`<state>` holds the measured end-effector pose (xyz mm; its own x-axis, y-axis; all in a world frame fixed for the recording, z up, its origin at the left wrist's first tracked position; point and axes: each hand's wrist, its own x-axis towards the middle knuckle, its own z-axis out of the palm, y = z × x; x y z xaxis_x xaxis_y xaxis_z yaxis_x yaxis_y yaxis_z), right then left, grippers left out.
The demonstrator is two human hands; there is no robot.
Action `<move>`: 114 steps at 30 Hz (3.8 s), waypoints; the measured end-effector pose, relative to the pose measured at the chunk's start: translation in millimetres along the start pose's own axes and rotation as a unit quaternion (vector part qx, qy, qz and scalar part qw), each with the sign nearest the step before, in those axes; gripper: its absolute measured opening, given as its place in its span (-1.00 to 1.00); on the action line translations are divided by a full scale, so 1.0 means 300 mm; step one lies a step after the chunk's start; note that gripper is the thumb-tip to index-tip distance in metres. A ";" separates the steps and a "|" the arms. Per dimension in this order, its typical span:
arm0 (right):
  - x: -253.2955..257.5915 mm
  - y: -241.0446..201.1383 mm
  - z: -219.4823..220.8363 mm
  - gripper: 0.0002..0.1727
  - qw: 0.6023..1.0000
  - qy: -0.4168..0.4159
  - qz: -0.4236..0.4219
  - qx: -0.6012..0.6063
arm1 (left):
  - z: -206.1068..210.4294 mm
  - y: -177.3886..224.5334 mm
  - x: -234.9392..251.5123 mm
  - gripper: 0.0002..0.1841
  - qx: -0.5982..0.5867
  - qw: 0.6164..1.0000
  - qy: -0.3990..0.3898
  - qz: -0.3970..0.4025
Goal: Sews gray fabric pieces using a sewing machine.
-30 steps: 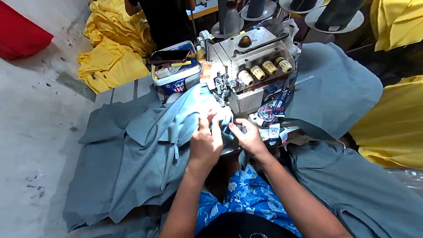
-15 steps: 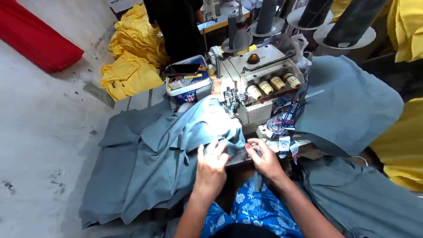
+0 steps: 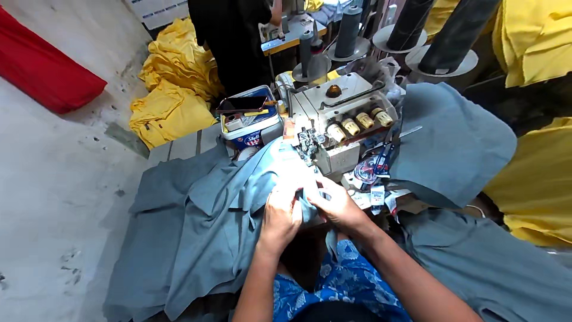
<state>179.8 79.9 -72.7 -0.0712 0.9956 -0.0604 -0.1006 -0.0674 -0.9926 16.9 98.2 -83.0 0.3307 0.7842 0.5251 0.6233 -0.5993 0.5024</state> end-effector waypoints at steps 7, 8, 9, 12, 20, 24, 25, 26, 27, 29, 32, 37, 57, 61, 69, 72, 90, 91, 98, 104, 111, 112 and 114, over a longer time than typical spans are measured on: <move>0.003 0.002 -0.039 0.15 0.993 0.047 0.013 -0.111 | 0.009 -0.020 -0.002 -0.68 -0.006 1.000 0.011 0.013; -0.004 0.023 -0.042 0.10 0.988 0.070 0.004 -0.135 | 0.008 -0.015 -0.003 -0.69 0.004 1.000 -0.001 0.014; -0.013 0.048 -0.041 -0.02 0.983 0.098 -0.010 -0.154 | 0.007 -0.007 -0.005 -0.71 0.021 1.000 -0.020 0.013; -0.024 0.134 -0.046 -0.54 0.972 0.144 -0.040 -0.182 | 0.016 0.023 -0.031 -0.79 0.097 0.994 -0.050 0.025; 0.014 0.231 -0.082 -0.68 0.946 0.132 -0.113 -0.274 | 0.050 -0.013 -0.172 -0.88 0.206 0.971 -0.042 0.116; -0.024 0.201 -0.073 -0.60 0.946 0.126 -0.113 -0.278 | 0.080 0.034 -0.210 -0.86 0.132 0.985 -0.071 0.081; -0.045 0.187 -0.078 -0.56 0.946 0.125 -0.114 -0.275 | 0.080 0.045 -0.213 -0.78 0.114 0.990 -0.050 0.065; -0.067 0.167 -0.082 -0.56 0.949 0.129 -0.115 -0.265 | 0.076 0.059 -0.214 -0.77 0.082 0.995 -0.018 0.047; -0.088 0.156 -0.079 -0.61 0.952 0.137 -0.128 -0.240 | 0.068 0.079 -0.216 -0.77 0.020 1.000 0.006 0.020; -0.132 0.135 -0.048 -0.78 0.967 0.132 -0.168 -0.139 | 0.039 0.128 -0.230 -0.66 -0.192 0.979 -0.005 -0.062; -0.187 0.113 0.009 -0.80 0.967 0.089 -0.228 -0.066 | 0.022 0.172 -0.256 -0.42 -0.461 0.871 -0.038 -0.166; -0.222 0.108 0.081 -0.81 0.963 0.028 -0.266 -0.032 | -0.009 0.170 -0.285 -0.81 -0.463 0.868 0.079 -0.157; -0.284 0.086 0.101 -0.74 0.965 -0.034 -0.258 -0.020 | -0.130 0.150 -0.323 -0.87 -0.497 0.854 0.108 -0.108; -0.300 0.054 0.109 -0.77 0.955 -0.074 -0.288 -0.003 | -0.094 0.141 -0.344 -0.72 -0.739 0.662 0.017 -0.129; -0.304 0.115 0.154 -0.88 0.948 -0.087 -0.305 0.005 | -0.032 0.114 -0.350 -0.93 -0.698 0.713 -0.008 -0.064; -0.296 0.122 0.151 -0.92 0.949 -0.101 -0.298 0.013 | -0.034 0.101 -0.349 -0.94 -0.685 0.727 -0.023 -0.045; -0.297 0.056 0.051 -0.70 0.997 -0.066 -0.040 0.023 | -0.133 0.101 -0.296 -0.58 -0.360 0.922 -0.013 -0.142; -0.294 0.058 0.056 -0.70 0.998 -0.041 -0.028 0.050 | -0.112 0.110 -0.321 -0.49 -0.411 0.902 -0.008 -0.130; -0.264 0.061 0.035 -0.85 0.996 -0.071 -0.030 -0.053 | -0.137 0.005 -0.318 -0.84 -0.199 0.976 -0.017 0.091; -0.259 0.028 -0.041 -0.66 0.940 -0.275 -0.070 -0.187 | -0.157 0.006 -0.241 -0.76 -0.174 0.955 -0.208 0.123; -0.276 0.014 -0.085 -0.77 0.929 -0.317 -0.050 -0.183 | 0.061 0.030 -0.359 -0.81 -0.631 0.752 -0.184 -0.057; -0.273 0.019 -0.092 -0.76 0.928 -0.316 -0.061 -0.189 | 0.085 0.038 -0.373 -0.82 -0.660 0.727 -0.171 -0.075; -0.259 0.040 -0.102 -0.74 0.926 -0.281 -0.113 -0.224 | 0.092 0.048 -0.376 -0.88 -0.638 0.752 -0.131 -0.104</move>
<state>214.4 3.9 -83.2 -0.6164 0.7818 0.0942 0.2368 0.2981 -0.9247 8.1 5.7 -154.0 0.5533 0.7865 0.2744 -0.4501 0.0051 0.8930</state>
